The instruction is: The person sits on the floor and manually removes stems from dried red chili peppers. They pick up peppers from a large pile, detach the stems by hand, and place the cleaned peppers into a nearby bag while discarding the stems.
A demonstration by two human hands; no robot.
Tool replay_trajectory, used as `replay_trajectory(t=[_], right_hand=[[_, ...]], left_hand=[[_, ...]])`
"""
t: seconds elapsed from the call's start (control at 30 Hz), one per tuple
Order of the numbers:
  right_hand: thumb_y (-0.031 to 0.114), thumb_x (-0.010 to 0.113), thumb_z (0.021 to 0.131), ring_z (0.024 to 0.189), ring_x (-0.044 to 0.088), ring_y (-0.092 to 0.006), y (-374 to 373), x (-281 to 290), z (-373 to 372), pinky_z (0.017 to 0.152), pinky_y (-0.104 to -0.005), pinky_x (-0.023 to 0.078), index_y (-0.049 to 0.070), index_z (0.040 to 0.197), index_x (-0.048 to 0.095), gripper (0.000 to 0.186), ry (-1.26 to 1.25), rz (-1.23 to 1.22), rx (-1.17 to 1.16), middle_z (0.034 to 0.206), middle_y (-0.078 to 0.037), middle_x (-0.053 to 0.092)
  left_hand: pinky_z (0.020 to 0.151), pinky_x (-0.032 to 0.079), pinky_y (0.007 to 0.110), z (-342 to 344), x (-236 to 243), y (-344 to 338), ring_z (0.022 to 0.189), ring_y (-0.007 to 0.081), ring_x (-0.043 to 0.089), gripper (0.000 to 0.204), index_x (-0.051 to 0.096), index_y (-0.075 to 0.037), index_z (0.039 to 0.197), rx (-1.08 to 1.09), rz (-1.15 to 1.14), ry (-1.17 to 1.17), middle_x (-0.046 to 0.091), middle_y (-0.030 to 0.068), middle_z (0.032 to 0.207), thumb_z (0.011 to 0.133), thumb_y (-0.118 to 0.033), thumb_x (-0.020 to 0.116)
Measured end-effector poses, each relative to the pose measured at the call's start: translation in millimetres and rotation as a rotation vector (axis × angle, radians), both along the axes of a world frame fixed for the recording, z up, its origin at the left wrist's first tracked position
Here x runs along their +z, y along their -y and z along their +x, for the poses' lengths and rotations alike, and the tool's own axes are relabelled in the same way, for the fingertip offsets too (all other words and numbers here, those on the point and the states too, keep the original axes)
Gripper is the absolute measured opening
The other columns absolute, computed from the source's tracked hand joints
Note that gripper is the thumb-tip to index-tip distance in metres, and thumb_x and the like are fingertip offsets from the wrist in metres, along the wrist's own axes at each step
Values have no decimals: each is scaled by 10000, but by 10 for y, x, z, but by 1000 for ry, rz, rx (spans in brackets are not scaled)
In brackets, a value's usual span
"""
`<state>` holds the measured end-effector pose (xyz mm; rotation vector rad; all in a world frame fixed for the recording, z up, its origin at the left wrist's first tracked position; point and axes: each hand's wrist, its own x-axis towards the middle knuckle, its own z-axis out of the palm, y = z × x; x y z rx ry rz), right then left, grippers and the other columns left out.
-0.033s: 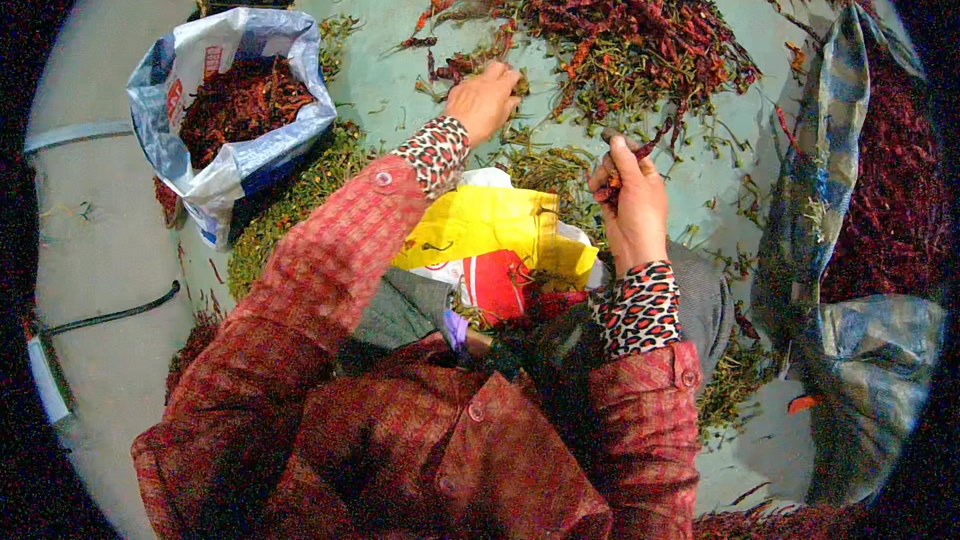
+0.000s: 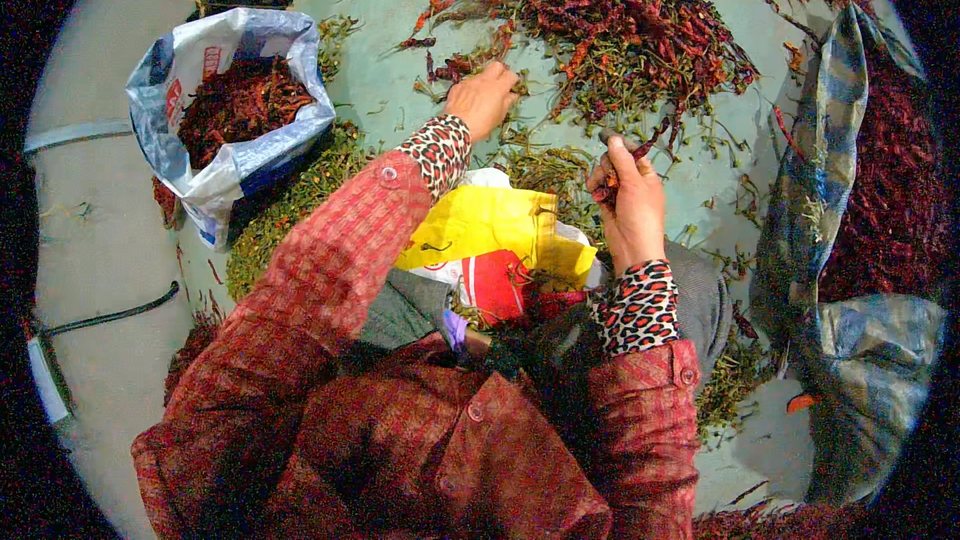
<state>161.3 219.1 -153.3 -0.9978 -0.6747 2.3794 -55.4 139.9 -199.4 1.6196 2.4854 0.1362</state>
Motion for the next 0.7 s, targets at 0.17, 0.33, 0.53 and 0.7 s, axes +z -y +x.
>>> replay_trajectory(t=[0.17, 0.33, 0.53, 0.7], right_hand=[[181, 513, 830, 508, 412, -83, 8, -40, 14, 469, -219, 340, 91, 734, 451, 146, 27, 13, -2, 566, 28, 405], [200, 513, 829, 557, 458, -80, 96, -13, -43, 485, -212, 372, 61, 858, 514, 142, 70, 74, 74, 647, 19, 484], [211, 468, 856, 660, 510, -97, 419, 110, -221, 585, -220, 412, 46, 934, 527, 192, 1, 48, 156, 766, -5, 551], [271, 432, 870, 595, 478, -72, 387, 61, -112, 521, -216, 392, 49, 885, 517, 238, 34, 317, 422, 695, 11, 518]], left_hand=[[701, 434, 340, -446, 367, 79, 786, 249, 557, 251, 547, -36, 946, 232, 222, 384, 567, 134, 884, 804, -229, 476], [714, 425, 268, -448, 457, 281, 769, 145, 541, 267, 492, -4, 1041, 359, 509, 852, 568, 56, 867, 838, -173, 448], [775, 409, 251, 814, 450, 439, 843, 132, 510, 314, 447, 6, 1106, 40, 553, 974, 547, 37, 920, 851, -177, 459], [832, 382, 254, 949, 760, 522, 953, 135, 478, 345, 442, -1, 1131, 232, 359, 1317, 513, 54, 1055, 857, -210, 448]])
